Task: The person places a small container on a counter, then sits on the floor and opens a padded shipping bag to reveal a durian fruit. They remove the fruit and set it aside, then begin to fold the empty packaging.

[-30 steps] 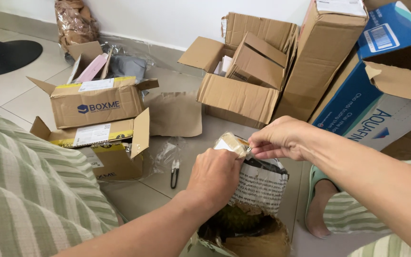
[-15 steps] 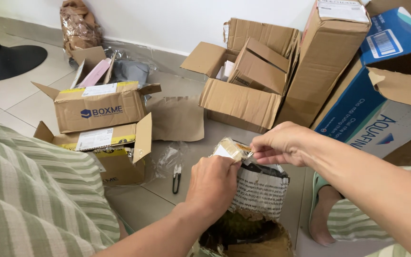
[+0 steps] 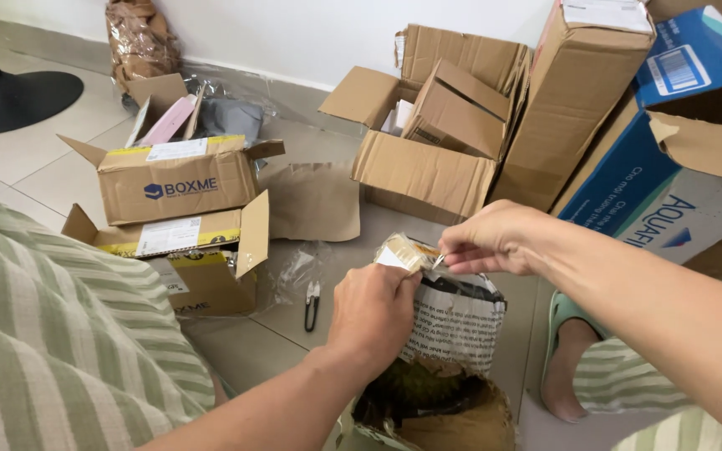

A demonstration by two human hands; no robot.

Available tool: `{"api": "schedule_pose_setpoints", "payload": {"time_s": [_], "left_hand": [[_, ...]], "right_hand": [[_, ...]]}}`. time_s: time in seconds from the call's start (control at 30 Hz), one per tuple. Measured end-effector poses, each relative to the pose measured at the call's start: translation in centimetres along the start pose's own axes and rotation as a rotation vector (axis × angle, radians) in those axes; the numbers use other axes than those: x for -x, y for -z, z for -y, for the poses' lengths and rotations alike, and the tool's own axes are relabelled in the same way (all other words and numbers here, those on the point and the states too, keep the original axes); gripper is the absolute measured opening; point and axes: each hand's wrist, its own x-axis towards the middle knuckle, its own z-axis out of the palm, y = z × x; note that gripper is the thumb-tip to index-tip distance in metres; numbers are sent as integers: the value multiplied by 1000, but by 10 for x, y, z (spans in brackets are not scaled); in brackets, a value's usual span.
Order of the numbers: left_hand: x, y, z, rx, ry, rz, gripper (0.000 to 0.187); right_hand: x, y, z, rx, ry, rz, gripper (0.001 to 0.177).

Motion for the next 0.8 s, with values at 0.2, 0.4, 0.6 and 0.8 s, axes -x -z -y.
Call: {"api": "schedule_pose_setpoints", "payload": {"time_s": [0.2, 0.4, 0.6, 0.8], "left_hand": [[2, -2, 3, 55, 13, -37, 22], [2, -2, 2, 52, 51, -15, 23], [3, -1, 1, 57, 51, -7, 23], [3, -2, 3, 50, 46, -17, 23]], "right_hand": [[2, 10, 1, -53, 69, -62, 6], [7, 3, 2, 14, 44, -37, 5], [6, 4, 6, 28, 65, -58, 9], [9, 3, 9, 55, 75, -61, 9]]}}
